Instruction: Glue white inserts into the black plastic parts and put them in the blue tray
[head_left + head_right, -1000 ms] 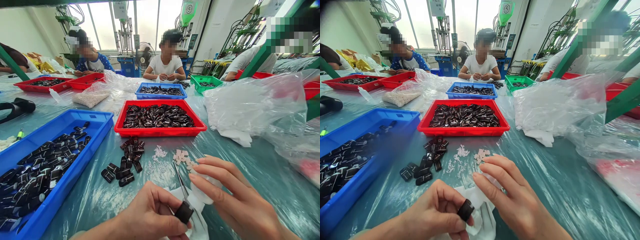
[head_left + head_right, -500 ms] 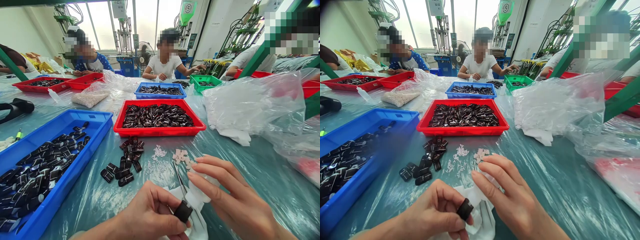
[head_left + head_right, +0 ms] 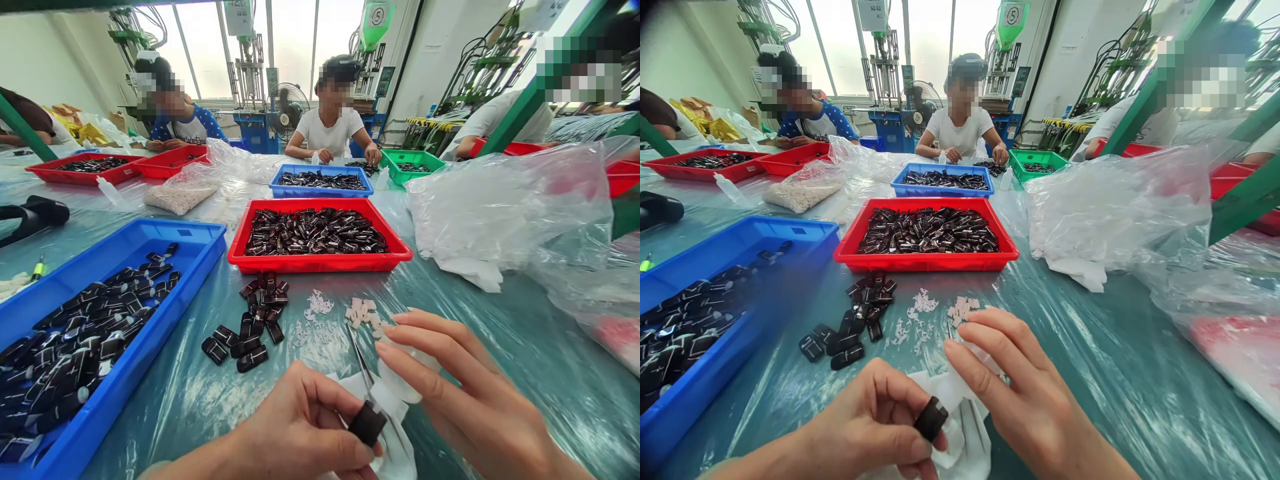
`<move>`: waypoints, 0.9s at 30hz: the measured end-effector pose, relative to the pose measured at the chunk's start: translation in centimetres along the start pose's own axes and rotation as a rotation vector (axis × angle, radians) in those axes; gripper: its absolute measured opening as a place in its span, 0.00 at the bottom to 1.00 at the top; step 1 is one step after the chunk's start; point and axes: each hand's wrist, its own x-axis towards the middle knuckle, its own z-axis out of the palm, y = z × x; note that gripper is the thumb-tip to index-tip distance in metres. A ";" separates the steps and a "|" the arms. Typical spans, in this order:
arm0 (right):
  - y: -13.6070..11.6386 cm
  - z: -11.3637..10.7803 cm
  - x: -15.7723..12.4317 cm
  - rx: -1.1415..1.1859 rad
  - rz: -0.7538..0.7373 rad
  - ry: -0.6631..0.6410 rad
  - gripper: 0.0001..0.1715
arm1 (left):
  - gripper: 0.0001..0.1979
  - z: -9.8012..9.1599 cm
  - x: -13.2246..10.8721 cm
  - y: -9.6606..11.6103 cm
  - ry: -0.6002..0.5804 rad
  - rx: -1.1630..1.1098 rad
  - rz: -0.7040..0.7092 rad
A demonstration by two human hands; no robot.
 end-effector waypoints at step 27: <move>-0.1 0.1 0.0 0.036 0.024 -0.008 0.17 | 0.07 0.1 -0.1 0.0 -0.001 0.015 -0.005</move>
